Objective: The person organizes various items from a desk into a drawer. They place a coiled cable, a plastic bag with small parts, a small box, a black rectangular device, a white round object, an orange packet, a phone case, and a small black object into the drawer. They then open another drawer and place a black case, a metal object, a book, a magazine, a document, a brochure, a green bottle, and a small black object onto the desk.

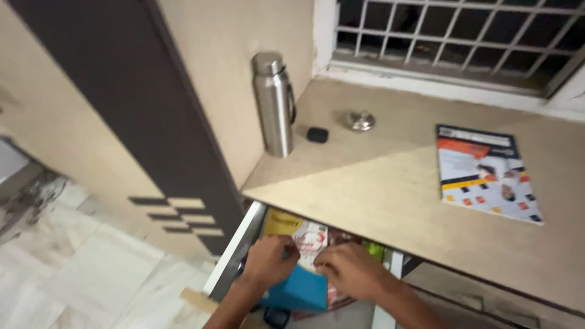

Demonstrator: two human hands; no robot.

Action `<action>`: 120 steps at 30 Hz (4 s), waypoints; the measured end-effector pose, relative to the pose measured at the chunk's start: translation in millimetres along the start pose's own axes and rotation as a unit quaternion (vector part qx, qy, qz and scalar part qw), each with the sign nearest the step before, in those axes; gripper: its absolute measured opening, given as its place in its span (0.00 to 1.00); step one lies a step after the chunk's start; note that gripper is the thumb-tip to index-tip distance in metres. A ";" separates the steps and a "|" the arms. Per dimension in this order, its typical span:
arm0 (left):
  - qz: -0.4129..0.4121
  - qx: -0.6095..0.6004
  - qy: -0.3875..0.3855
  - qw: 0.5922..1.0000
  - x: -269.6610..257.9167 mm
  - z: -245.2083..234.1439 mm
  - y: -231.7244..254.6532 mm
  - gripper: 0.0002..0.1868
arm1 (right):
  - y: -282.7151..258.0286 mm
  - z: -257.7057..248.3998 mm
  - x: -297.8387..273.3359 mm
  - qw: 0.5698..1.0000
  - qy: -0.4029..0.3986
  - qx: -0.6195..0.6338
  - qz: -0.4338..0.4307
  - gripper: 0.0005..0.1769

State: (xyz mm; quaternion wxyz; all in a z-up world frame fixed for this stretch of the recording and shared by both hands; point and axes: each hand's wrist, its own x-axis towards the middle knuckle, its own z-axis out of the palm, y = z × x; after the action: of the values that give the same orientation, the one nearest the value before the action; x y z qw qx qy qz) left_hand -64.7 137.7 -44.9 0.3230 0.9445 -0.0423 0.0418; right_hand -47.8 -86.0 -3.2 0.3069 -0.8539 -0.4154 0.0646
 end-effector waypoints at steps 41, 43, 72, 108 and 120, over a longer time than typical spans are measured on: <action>-0.101 0.149 -0.136 0.974 28.5 69.8 -51.0 0.37 | 89.8 120.6 47.9 0.841 0.083 0.251 0.473 0.32; -0.133 0.126 -0.094 0.979 21.3 64.5 -47.4 0.37 | 73.7 114.7 44.9 0.832 0.076 0.264 0.482 0.33; -0.175 -0.120 -0.070 0.975 -30.5 -6.4 -27.3 0.24 | 32.4 59.4 -58.5 0.716 0.125 0.500 0.470 0.36; -0.389 -0.384 -0.082 0.834 -55.7 -83.7 27.6 0.34 | -27.3 2.0 -74.1 0.759 0.267 0.433 0.406 0.33; -0.050 -0.452 -0.096 0.886 60.4 21.1 116.6 0.20 | 45.1 -98.4 -100.2 0.765 0.479 0.292 0.318 0.30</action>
State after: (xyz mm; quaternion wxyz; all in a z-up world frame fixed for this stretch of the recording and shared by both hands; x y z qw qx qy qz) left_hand -16.0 29.8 15.6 0.7106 0.6968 -0.0406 -0.0887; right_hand -46.4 -228.4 35.3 0.6622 -0.7262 0.1195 -0.1411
